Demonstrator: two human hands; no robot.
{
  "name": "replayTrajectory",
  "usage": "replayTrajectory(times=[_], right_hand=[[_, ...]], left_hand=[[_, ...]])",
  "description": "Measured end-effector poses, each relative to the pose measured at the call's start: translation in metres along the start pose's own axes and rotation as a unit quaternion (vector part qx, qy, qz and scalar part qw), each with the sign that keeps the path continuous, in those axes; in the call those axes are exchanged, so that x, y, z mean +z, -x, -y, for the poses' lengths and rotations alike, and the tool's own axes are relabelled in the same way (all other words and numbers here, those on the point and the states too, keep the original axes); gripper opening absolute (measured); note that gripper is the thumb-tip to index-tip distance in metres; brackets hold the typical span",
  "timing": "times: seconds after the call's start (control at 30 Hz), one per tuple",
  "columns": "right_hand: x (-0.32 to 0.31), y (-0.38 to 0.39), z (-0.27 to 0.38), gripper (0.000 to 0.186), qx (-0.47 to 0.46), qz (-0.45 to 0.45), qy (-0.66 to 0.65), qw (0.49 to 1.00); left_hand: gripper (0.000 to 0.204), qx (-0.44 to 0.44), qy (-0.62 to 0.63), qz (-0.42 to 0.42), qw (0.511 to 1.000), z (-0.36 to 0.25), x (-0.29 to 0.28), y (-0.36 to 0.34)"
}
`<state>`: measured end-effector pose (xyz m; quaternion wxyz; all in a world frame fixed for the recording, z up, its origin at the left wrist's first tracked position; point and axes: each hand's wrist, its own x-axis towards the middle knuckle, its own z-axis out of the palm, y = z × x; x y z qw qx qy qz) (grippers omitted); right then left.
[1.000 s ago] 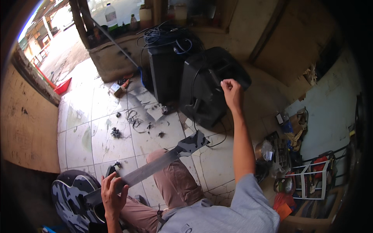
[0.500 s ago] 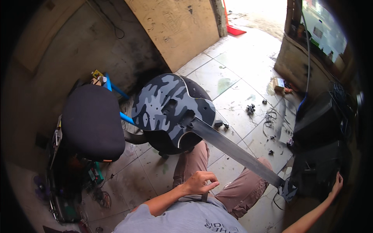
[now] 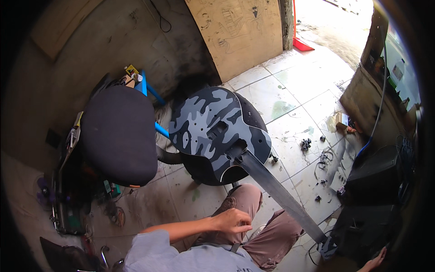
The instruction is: The person works on the body and neck of a camouflage-patterned electric guitar, using a small tool to scrape along the edges of the neck and applying a strip of tape to the body.
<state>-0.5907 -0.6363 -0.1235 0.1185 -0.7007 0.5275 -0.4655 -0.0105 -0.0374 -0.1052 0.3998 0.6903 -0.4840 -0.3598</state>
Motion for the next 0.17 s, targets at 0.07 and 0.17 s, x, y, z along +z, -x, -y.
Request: replayTrajectory(times=[0.07, 0.17], right_hand=[[-0.096, -0.028, -0.037, 0.055, -0.186, 0.027, 0.21, 0.959], [-0.051, 0.003, -0.008, 0.036, 0.26, -0.106, -0.127, 0.951]], left_hand=[[0.028, 0.04, 0.059, 0.029, 0.997, 0.013, -0.003, 0.001], [0.027, -0.02, 0.013, 0.092, 0.995, -0.065, -0.016, 0.016]])
